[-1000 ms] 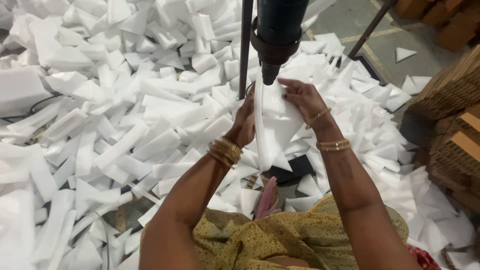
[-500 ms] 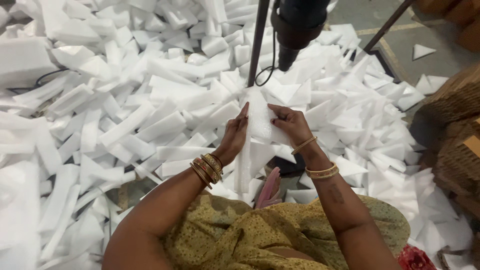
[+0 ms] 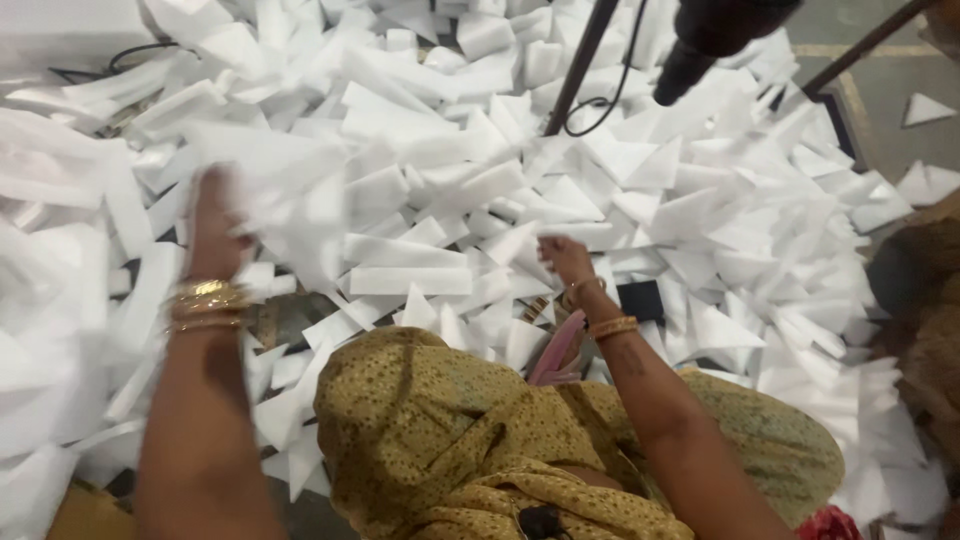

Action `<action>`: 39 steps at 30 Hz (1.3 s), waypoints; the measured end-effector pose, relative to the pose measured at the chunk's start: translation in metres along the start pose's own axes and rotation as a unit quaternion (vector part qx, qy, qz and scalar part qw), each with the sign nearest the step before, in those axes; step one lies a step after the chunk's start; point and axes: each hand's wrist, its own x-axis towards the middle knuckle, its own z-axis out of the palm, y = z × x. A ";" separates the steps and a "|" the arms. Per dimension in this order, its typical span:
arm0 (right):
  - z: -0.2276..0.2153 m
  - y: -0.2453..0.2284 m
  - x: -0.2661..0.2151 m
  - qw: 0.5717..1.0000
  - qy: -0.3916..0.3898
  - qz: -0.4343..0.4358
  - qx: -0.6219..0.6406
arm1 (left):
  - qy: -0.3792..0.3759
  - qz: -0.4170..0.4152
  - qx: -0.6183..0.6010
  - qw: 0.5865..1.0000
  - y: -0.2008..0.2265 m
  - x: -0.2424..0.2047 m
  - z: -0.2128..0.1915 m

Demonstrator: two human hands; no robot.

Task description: The person sits on the floor surrounded by white foam scraps and repeatedly picks up rectangular foam pieces. They place each piece under a vertical cutting machine, press down on the handle to cut the foam, and then drop the cut pieces back onto the pile.

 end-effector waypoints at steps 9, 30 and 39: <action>0.048 0.078 -0.009 0.936 -0.135 -0.005 -0.326 | 0.424 0.027 -0.501 0.754 -0.050 -0.094 -0.204; 0.043 0.115 -0.071 0.813 -0.297 0.035 -0.499 | -0.078 -0.034 0.405 0.910 -0.103 0.136 0.202; 0.021 0.115 -0.063 0.855 -0.238 -0.006 -0.461 | -0.240 -0.014 0.603 0.761 -0.147 0.052 0.255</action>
